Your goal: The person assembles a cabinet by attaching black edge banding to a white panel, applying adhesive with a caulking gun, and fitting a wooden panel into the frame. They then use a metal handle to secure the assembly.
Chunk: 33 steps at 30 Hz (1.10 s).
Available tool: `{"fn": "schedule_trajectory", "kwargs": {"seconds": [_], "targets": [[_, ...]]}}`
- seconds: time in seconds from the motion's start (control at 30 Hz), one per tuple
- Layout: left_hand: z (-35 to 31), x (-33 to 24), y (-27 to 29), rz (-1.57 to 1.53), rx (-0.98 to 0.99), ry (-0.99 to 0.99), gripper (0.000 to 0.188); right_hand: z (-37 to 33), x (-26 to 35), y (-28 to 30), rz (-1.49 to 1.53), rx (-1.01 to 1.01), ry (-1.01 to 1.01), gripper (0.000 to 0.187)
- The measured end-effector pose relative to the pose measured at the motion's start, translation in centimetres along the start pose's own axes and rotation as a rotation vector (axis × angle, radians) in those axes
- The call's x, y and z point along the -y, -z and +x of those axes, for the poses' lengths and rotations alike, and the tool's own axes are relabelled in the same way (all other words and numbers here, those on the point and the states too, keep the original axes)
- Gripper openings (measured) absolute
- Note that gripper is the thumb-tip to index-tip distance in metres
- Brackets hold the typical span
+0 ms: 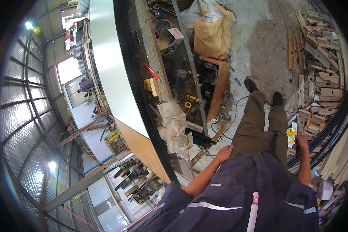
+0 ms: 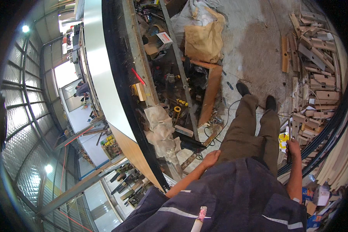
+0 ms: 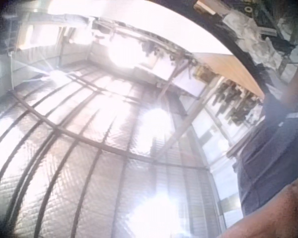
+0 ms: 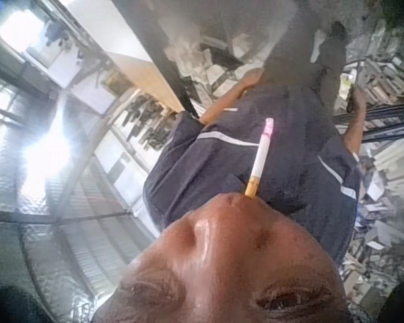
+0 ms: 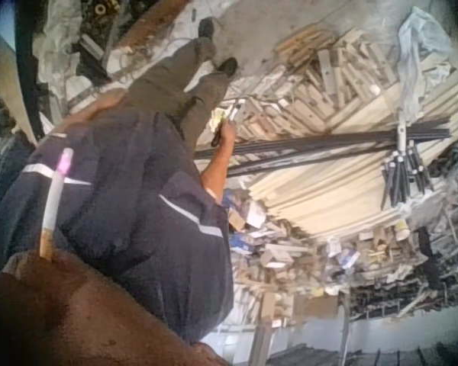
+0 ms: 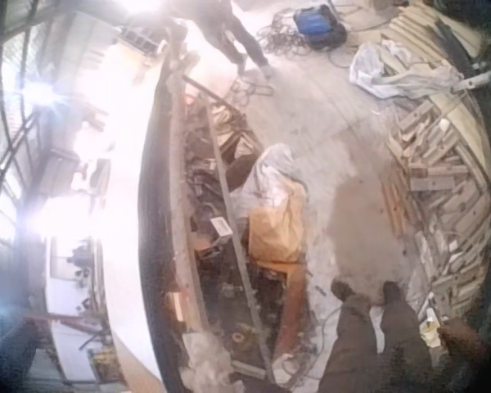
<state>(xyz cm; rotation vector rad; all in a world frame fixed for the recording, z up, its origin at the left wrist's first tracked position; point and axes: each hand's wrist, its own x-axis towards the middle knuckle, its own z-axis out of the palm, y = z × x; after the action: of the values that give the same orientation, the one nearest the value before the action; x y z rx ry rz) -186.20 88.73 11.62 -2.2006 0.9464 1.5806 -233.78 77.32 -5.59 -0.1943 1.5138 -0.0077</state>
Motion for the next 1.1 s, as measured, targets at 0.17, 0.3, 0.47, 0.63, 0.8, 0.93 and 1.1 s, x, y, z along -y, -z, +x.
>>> {"fn": "schedule_trajectory", "kwargs": {"seconds": [0.17,0.3,0.47,0.63,0.8,0.93,1.1], "targets": [[-0.7,1.0,-2.1,-0.016,-0.031,-0.005,0.064,0.6,-0.1,3.0,-0.249,-0.055,0.123,0.015],[-2.7,0.8,-3.6,-0.062,-0.063,0.033,0.065,-1.4,3.3,3.0,-0.268,-0.057,0.168,0.014],[-5.8,2.6,-6.6,-0.167,-0.092,0.051,0.069,-0.2,5.1,2.5,-0.379,-0.041,0.251,0.013],[-7.4,6.2,-11.8,-0.216,-0.081,0.099,0.074,0.0,6.0,0.8,-0.748,-0.04,0.409,0.02],[-7.0,12.9,-22.5,-0.229,-0.047,-0.002,0.064,-6.7,8.0,-4.3,-1.011,-0.066,0.33,0.026],[-10.7,11.9,-25.6,-0.431,-0.143,0.094,0.055,-11.3,8.1,-7.9,-1.191,-0.045,0.317,0.037],[-12.2,14.8,-31.9,-0.625,-0.263,0.086,0.054,-11.8,5.2,-10.8,-1.445,0.039,0.375,0.035]]}}
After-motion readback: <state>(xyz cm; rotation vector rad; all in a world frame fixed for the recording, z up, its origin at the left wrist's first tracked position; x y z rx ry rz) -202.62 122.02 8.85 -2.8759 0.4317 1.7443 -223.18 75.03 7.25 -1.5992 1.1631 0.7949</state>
